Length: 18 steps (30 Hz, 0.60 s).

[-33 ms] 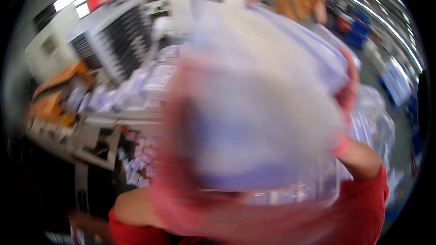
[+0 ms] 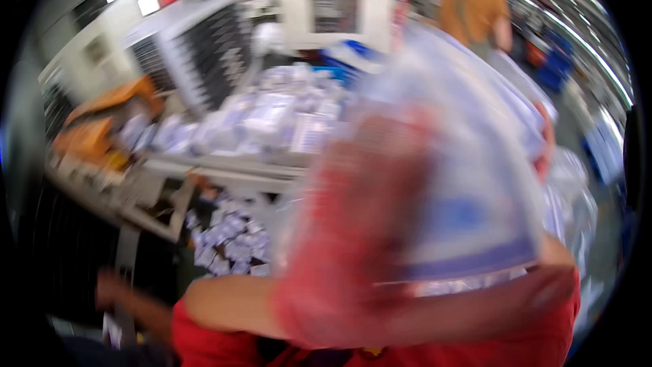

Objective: The person takes stacks of rectangular blue and white packages from a conveyor belt and places them into a large clear plastic bag, organizing them into neat rows before carrying the bag away.

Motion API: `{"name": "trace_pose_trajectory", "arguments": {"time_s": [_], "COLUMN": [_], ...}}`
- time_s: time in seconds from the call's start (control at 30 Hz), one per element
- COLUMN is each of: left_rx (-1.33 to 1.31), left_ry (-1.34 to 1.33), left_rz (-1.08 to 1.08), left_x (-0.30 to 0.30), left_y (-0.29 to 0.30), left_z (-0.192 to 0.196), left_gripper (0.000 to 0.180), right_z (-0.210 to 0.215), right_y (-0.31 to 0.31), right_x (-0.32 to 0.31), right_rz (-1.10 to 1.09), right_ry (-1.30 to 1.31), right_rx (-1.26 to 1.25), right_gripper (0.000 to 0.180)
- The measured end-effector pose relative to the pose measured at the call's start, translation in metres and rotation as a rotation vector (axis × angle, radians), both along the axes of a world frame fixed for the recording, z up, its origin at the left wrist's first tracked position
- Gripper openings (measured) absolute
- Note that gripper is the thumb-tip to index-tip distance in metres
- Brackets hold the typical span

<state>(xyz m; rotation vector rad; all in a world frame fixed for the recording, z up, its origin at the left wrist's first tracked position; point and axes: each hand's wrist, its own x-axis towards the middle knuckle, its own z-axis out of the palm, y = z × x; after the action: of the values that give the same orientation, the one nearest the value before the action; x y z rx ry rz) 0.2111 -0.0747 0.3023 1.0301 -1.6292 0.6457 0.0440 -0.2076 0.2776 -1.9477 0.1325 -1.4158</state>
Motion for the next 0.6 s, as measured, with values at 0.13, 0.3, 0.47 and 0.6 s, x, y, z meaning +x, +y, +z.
{"name": "trace_pose_trajectory", "arguments": {"time_s": [0.13, 0.3, 0.47, 0.6], "left_rx": [0.011, 0.331, 0.541, 0.659], "left_ry": [-0.014, 0.139, 0.280, 0.291], "left_rz": [0.050, -0.083, -0.061, -0.095], "left_x": [-0.053, -0.023, 0.016, 0.026], "left_y": [-0.012, -0.001, 0.007, -0.003], "left_z": [-0.033, -0.066, -0.056, -0.056], "left_gripper": [0.047, 0.071, 0.097, 0.102], "right_z": [-0.074, -0.064, -0.044, -0.034], "right_y": [-0.016, 0.013, 0.009, 0.014], "right_x": [-0.063, -0.029, 0.005, 0.020], "right_rz": [-0.057, -0.003, -0.125, -0.103], "right_ry": [-0.104, 0.006, 0.386, 0.603], "right_rx": [0.195, 0.412, 0.252, 0.487], "right_gripper": [0.092, 0.085, 0.075, 0.077]}}
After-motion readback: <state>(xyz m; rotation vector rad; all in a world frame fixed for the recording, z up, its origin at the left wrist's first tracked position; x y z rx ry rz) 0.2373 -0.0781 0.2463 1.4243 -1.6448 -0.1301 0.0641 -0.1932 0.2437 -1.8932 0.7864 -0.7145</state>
